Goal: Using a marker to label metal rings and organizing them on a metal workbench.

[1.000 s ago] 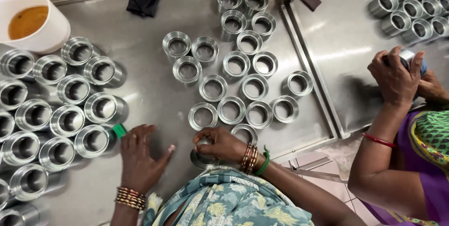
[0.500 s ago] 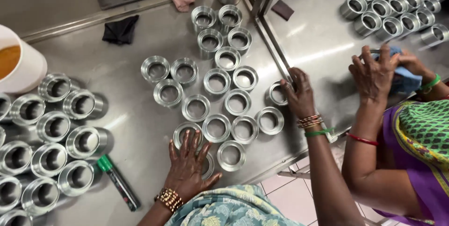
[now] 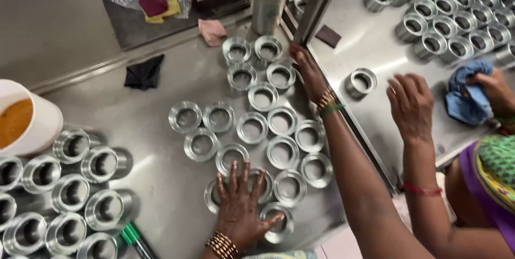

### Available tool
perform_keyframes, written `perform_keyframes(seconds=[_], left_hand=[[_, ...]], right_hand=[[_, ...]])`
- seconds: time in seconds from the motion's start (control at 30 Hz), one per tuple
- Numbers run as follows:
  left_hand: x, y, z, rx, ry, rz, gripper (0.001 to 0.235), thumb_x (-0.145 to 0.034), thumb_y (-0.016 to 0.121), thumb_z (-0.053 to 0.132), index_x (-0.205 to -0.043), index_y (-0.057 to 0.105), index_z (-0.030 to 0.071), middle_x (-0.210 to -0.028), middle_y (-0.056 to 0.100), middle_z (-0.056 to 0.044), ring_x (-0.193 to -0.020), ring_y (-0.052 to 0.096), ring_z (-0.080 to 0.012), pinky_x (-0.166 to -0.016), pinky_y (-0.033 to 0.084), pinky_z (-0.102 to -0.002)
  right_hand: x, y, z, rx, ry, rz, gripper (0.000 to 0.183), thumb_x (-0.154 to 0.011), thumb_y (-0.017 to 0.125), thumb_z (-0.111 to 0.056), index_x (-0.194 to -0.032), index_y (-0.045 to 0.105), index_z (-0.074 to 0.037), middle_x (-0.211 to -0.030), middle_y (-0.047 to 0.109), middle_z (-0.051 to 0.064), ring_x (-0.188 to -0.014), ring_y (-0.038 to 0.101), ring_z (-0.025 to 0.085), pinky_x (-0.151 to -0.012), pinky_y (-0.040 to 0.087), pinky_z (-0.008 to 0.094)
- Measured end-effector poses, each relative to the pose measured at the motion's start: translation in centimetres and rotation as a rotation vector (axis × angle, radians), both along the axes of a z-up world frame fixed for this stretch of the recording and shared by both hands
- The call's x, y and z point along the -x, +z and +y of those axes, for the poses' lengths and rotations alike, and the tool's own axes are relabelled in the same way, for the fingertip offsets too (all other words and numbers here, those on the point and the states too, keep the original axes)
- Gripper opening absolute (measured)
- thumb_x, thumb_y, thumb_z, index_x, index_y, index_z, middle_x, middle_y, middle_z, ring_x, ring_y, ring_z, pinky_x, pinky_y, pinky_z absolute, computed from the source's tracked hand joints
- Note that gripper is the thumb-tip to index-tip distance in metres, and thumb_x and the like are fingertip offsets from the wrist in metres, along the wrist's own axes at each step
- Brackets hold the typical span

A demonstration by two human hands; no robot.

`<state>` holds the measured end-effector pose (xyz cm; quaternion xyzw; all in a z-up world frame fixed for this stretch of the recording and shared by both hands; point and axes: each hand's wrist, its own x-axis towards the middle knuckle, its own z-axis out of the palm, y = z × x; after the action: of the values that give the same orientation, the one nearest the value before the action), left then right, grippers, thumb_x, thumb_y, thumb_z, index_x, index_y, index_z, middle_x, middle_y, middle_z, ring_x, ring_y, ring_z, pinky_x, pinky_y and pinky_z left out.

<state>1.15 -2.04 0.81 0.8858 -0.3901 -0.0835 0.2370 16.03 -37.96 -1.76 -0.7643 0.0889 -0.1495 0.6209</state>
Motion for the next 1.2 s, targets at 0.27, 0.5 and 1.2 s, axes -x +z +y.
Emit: perform_keyframes(seconds=[0.27,0.5,1.2], left_hand=[[-1.4,-1.6,-0.1,-0.101,-0.07,0.156,0.11,-0.076,0.071,0.073,-0.161,0.023,0.022,-0.169,0.003,-0.018,-0.153,-0.006,-0.0481,-0.112,-0.005,-0.078],[-2.6,0.7,0.8,-0.207,-0.078,0.214,0.113,-0.07,0.072,0.077,-0.159,0.024,0.026,-0.169,0.005,-0.016,-0.153,-0.006,-0.0459,-0.11,-0.006,-0.077],[3.7,0.7,16.7,0.157,0.498,-0.178,0.071,-0.087,0.071,0.048,-0.141,0.052,0.006,-0.149,0.043,-0.019,-0.145,0.035,-0.04,-0.12,0.028,-0.058]], right_hand=[[-6.3,-0.7,1.5,0.093,0.16,0.069,0.076,-0.102,0.037,-0.065,-0.153,0.049,-0.009,-0.159,0.049,0.015,-0.15,0.041,0.029,-0.124,0.03,0.043],[-4.9,-3.0,5.2,-0.092,0.294,0.055,0.074,-0.104,0.038,-0.062,-0.152,0.049,-0.006,-0.15,0.058,0.016,-0.143,0.052,0.029,-0.121,0.038,0.043],[-2.1,2.6,8.8,-0.174,-0.163,-0.507,0.022,-0.112,0.057,-0.025,-0.121,0.062,-0.005,-0.103,0.07,0.012,-0.091,0.067,0.017,-0.075,0.055,0.031]])
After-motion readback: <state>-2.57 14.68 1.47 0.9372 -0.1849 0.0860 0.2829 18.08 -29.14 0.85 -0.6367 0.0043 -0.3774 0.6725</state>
